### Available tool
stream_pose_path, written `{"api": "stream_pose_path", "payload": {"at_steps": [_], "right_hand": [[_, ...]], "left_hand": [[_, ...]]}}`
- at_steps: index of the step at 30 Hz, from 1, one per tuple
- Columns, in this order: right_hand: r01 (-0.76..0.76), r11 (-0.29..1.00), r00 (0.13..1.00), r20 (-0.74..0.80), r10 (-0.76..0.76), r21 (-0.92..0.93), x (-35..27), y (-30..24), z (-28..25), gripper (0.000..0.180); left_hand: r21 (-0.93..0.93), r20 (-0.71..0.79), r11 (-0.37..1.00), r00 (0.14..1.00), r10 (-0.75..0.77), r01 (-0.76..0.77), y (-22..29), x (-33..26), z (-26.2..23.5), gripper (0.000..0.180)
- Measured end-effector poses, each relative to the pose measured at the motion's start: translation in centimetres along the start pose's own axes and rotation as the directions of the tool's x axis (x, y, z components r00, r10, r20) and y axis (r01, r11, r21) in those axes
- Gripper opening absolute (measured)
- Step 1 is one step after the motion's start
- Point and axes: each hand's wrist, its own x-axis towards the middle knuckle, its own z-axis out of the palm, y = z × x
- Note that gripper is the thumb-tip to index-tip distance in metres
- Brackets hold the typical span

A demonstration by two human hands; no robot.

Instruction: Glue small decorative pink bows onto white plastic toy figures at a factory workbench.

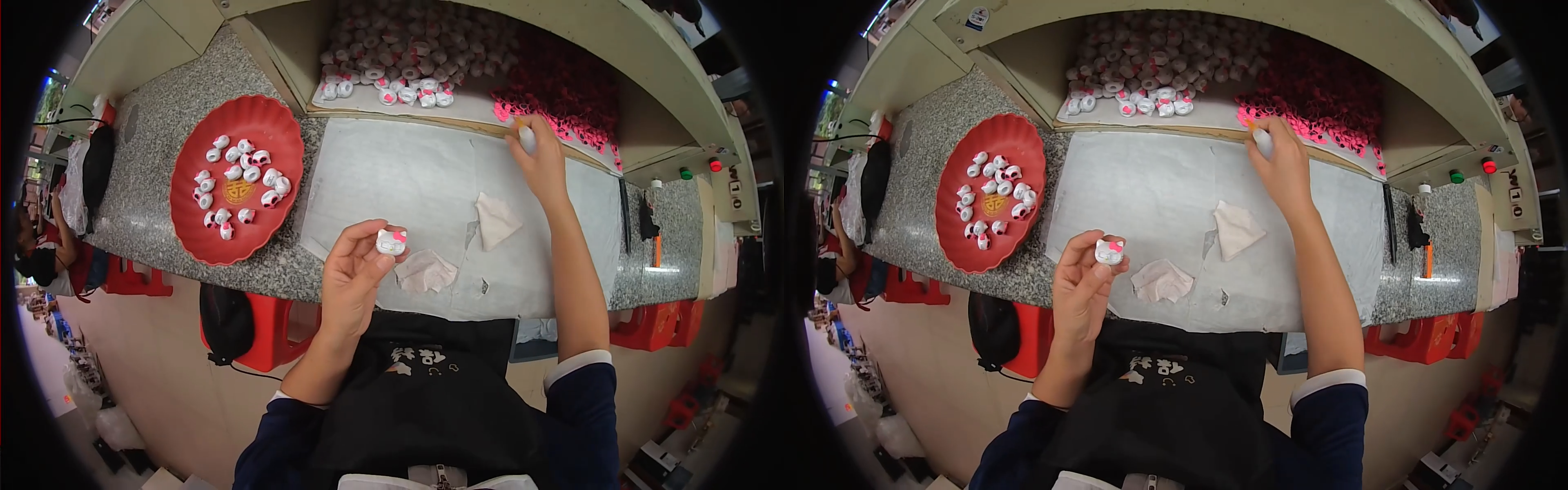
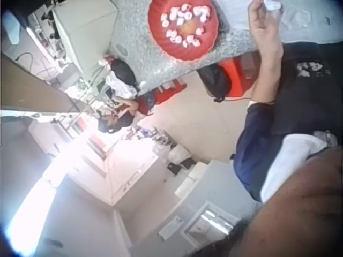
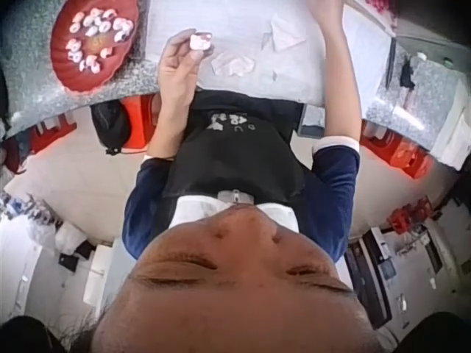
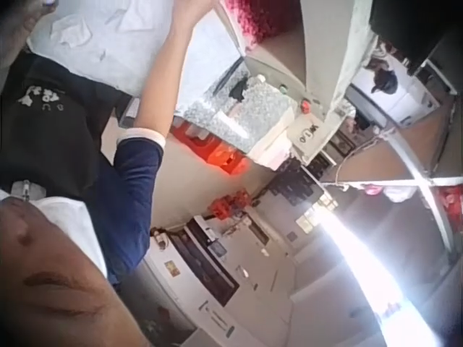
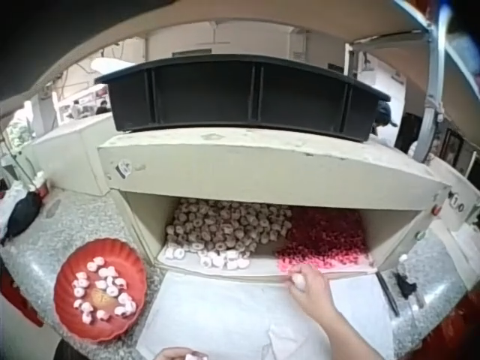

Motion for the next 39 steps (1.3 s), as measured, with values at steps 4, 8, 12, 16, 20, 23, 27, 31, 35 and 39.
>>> {"api": "stream_pose_path", "payload": {"at_steps": [4, 8, 12, 16, 20, 23, 27, 31, 35, 39], "right_hand": [[0.155, 0.902, 0.988, 0.053, -0.146, -0.403, 2.1, 1.3, 0.7, 0.018], [0.181, 0.903, 0.983, 0.102, -0.153, -0.389, 1.2, 0.7, 0.5, 0.015], [0.275, 0.867, 0.96, 0.071, -0.271, -0.416, -0.1, 0.9, 0.1, 0.014], [0.032, 0.997, 0.998, -0.058, -0.028, 0.074, -4.4, -4.3, 0.3, 0.009], [-0.217, 0.874, 0.975, 0.053, 0.216, 0.434, -9.2, -9.1, 0.8, 0.009], [-0.35, 0.648, 0.937, 0.239, 0.257, 0.677, -11.1, -10.2, 1.4, 0.01], [-0.385, 0.606, 0.922, 0.32, 0.217, 0.696, -11.7, -10.3, 2.2, 0.009], [-0.376, 0.605, 0.924, 0.332, 0.188, 0.702, -11.6, -10.1, 2.2, 0.008], [-0.402, 0.625, 0.915, 0.317, 0.25, 0.669, -11.8, -10.0, 2.3, 0.007], [-0.399, 0.626, 0.917, 0.281, 0.284, 0.67, -12.0, -10.1, 2.6, 0.009]], "left_hand": [[0.002, -0.018, 1.0, 1.0, -0.008, 0.008, 0.1, 0.2, 0.0, 0.035], [0.011, -0.019, 1.0, 1.0, -0.005, 0.005, 0.4, 0.6, -0.4, 0.035], [-0.043, 0.021, 0.999, 0.999, -0.027, 0.028, -0.1, 0.9, -0.1, 0.032], [-0.007, 0.035, 1.0, 0.999, 0.015, -0.015, -0.8, 0.8, 0.0, 0.033], [0.129, 0.079, 0.99, 0.996, 0.042, -0.052, -1.2, 0.4, 0.5, 0.033], [0.321, 0.155, 0.935, 0.982, 0.109, -0.154, -1.6, 0.3, 0.7, 0.032], [0.546, 0.262, 0.768, 0.939, 0.223, -0.334, -1.7, 0.0, 1.0, 0.03], [0.638, 0.362, 0.623, 0.89, 0.276, -0.453, -1.4, 0.0, 1.2, 0.029], [0.668, 0.358, 0.604, 0.899, 0.252, -0.435, -1.0, -0.1, 1.5, 0.028], [0.615, 0.393, 0.656, 0.891, 0.226, -0.438, -1.0, -0.2, 1.3, 0.028]]}}
